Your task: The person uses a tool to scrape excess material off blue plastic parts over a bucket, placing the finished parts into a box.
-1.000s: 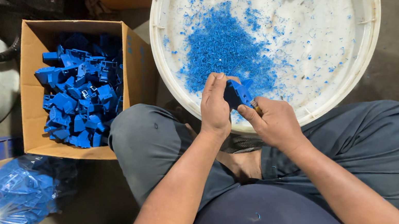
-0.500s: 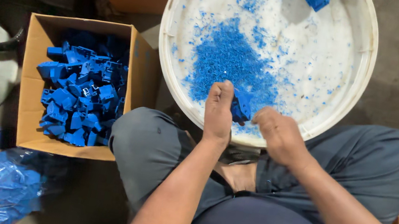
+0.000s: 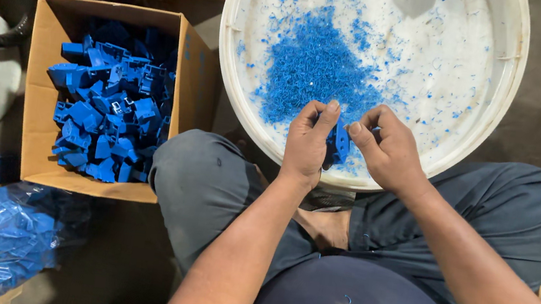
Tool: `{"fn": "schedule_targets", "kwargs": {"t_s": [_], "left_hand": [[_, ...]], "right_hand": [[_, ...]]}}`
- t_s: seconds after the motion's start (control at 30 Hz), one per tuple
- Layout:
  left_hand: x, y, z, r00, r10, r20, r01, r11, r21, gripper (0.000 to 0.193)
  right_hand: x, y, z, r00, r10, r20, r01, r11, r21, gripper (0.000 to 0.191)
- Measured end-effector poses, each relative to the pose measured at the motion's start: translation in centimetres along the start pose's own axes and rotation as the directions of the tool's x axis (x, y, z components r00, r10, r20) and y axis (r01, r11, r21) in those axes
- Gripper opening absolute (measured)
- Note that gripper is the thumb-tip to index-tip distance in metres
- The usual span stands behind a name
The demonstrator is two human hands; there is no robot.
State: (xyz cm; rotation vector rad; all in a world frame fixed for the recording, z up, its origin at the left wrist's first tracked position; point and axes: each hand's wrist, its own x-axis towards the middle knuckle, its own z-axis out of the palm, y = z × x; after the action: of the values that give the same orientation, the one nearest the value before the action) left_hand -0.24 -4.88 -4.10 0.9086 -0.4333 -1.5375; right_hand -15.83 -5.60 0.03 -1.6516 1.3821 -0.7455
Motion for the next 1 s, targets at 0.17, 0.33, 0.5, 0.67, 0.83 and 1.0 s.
{"fn": "schedule_targets", "kwargs": {"t_s": [0.17,0.33,0.5,0.67,0.83,1.0], "left_hand": [[0.0,0.5,0.3,0.999,-0.031,-0.037,0.031,0.999,-0.022,0.023],[-0.1,1.2,0.4,0.988,-0.098,-0.123,0.108,0.991,0.080,0.031],[0.0,1.1,0.4,0.991,-0.058,-0.121,0.069,0.994,0.089,0.032],[0.2,0.8,0.0,0.985,-0.086,-0.146,0.110,0.980,0.165,0.032],[0.5,0.2,-0.2,0.990,-0.057,-0.131,0.077,0.984,0.160,0.034],[0.5,-0.2,-0.4,0.991,-0.040,-0.131,0.064,0.980,0.186,0.035]], "right_hand": [[-2.1,0.4,0.4,0.999,0.045,0.025,-0.045,0.999,-0.002,0.025],[-3.7,-0.1,0.3,0.996,-0.069,0.053,0.058,0.981,0.187,0.023],[-3.2,-1.9,0.2,0.970,-0.242,-0.036,0.213,0.906,-0.365,0.036],[-2.8,-2.9,0.8,0.927,-0.375,-0.024,0.308,0.794,-0.524,0.042],[-2.7,-2.9,0.7,0.918,-0.396,-0.012,0.330,0.781,-0.531,0.044],[-2.7,-2.8,0.7,0.928,-0.373,0.008,0.317,0.775,-0.547,0.045]]}}
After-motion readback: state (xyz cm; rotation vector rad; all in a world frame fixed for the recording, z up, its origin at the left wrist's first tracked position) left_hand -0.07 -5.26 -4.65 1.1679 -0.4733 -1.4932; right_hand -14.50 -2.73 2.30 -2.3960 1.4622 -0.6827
